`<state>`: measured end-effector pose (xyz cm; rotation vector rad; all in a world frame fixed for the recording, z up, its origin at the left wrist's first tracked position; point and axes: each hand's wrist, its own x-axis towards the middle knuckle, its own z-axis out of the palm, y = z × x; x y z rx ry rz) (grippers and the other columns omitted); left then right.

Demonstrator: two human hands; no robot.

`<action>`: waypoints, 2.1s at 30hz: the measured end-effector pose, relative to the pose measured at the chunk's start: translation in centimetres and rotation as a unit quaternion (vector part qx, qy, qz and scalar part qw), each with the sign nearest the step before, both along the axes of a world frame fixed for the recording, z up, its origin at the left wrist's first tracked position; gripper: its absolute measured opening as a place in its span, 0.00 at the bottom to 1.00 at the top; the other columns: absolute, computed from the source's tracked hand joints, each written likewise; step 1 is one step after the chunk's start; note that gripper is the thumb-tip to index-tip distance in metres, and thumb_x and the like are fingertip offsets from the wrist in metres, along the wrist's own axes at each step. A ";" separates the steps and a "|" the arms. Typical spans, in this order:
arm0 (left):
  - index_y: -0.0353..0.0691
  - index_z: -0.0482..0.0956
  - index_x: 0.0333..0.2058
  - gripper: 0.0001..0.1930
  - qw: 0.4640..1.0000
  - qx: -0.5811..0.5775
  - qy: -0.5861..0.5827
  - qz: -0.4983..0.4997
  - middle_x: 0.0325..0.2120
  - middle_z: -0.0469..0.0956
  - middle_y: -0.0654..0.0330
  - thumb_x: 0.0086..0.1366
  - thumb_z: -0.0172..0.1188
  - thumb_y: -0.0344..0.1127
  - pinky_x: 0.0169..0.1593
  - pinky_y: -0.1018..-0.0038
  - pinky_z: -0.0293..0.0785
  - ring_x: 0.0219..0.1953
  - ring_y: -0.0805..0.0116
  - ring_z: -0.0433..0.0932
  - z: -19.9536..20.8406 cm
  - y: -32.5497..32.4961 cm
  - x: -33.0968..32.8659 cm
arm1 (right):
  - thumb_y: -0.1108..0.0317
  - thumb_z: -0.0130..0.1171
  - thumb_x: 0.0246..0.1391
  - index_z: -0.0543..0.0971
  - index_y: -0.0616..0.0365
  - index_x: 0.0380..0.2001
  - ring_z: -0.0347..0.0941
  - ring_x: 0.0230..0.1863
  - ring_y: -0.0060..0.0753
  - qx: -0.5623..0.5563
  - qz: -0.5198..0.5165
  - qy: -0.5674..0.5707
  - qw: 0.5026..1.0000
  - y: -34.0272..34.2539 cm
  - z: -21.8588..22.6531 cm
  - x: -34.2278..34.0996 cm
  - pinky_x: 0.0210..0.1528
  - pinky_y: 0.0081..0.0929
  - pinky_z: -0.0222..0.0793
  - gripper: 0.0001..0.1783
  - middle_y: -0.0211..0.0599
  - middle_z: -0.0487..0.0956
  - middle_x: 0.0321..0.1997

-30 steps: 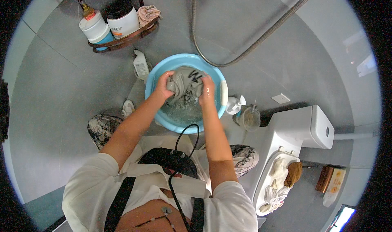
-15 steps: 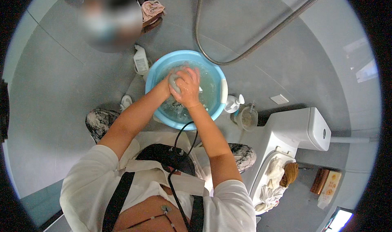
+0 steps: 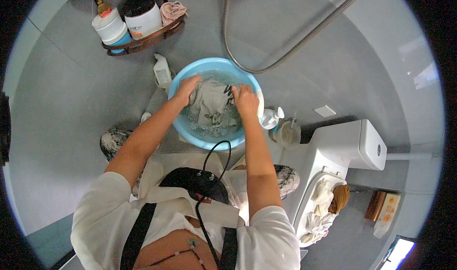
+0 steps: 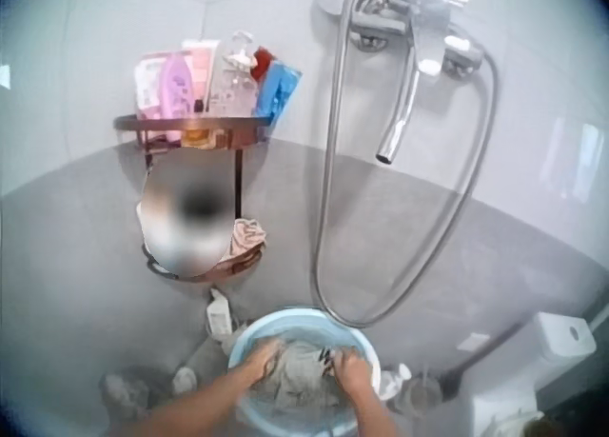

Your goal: The person washes clothes in a plastic basin filled with soapy water, rubbing and wringing a brown garment and a gray patterned garment one at a time by hand.

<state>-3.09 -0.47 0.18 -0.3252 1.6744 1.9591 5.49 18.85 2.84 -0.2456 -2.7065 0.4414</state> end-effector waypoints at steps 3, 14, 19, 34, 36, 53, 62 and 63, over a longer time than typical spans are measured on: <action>0.38 0.69 0.42 0.22 0.974 -0.130 0.177 -0.049 0.38 0.70 0.51 0.53 0.55 0.46 0.44 0.62 0.66 0.41 0.58 0.70 1.1 0.1 1.0 | 0.55 0.56 0.44 0.72 0.59 0.32 0.69 0.37 0.49 -0.070 0.017 0.000 0.997 -1.2 -0.3 0.8 0.36 0.40 0.65 0.18 0.46 0.70 0.35; 0.48 0.56 0.54 0.36 0.728 -0.479 0.366 -0.326 0.53 0.55 0.52 0.46 0.61 0.40 0.54 0.60 0.55 0.55 0.53 0.54 -0.4 0.3 4.5 | 0.52 0.51 0.46 0.55 0.45 0.57 0.50 0.58 0.49 0.117 0.059 -0.338 0.932 -2.1 -7.0 1.2 0.54 0.44 0.56 0.35 0.41 0.55 0.58; 0.48 0.60 0.53 0.29 0.688 -0.552 0.413 -0.227 0.53 0.56 0.48 0.49 0.55 0.36 0.55 0.61 0.55 0.53 0.51 0.59 -7.1 1.4 4.3 | 0.57 0.46 0.48 0.56 0.47 0.56 0.50 0.60 0.43 0.195 0.072 -0.321 0.924 -1.7 -9.0 0.0 0.56 0.42 0.53 0.30 0.40 0.54 0.60; 0.42 0.71 0.42 0.16 0.929 0.345 -0.111 0.081 0.40 0.72 0.59 0.52 0.49 0.34 0.47 0.67 0.65 0.42 0.62 0.70 1.3 -0.7 2.0 | 0.69 0.53 0.36 0.73 0.55 0.35 0.57 0.53 0.54 -0.290 -0.051 0.034 0.955 -4.9 -1.8 -1.7 0.53 0.41 0.53 0.16 0.53 0.62 0.53; 0.41 0.67 0.46 0.18 0.905 0.399 -0.136 0.058 0.43 0.69 0.58 0.56 0.49 0.38 0.50 0.65 0.63 0.45 0.61 0.68 2.3 -0.4 1.6 | 0.70 0.54 0.34 0.72 0.56 0.34 0.50 0.57 0.57 -0.269 0.005 0.132 0.954 -7.7 0.7 -0.7 0.57 0.43 0.47 0.17 0.54 0.55 0.58; 0.42 0.72 0.30 0.12 0.866 0.442 -0.120 -0.203 0.27 0.73 0.59 0.56 0.42 0.41 0.34 0.70 0.71 0.29 0.66 0.73 2.4 3.5 -1.1 | 0.65 0.59 0.32 0.71 0.53 0.24 0.60 0.46 0.48 0.039 0.331 0.272 0.902 -7.0 5.6 -0.6 0.45 0.47 0.55 0.11 0.38 0.69 0.39; 0.30 0.73 0.31 0.18 0.985 0.041 0.136 -0.094 0.29 0.73 0.56 0.58 0.44 0.42 0.39 0.72 0.66 0.33 0.69 0.70 8.0 4.6 2.4 | 0.63 0.46 0.50 0.70 0.61 0.27 0.67 0.32 0.52 -0.319 0.018 0.138 0.937 -2.6 5.8 -3.2 0.37 0.40 0.62 0.12 0.48 0.73 0.29; 0.26 0.72 0.36 0.24 0.981 0.048 0.148 -0.112 0.33 0.74 0.55 0.59 0.46 0.47 0.41 0.73 0.65 0.35 0.69 0.70 7.6 4.2 1.8 | 0.61 0.46 0.50 0.70 0.62 0.28 0.68 0.33 0.52 -0.297 0.018 0.117 0.947 -1.7 6.1 -3.1 0.36 0.40 0.62 0.13 0.49 0.73 0.30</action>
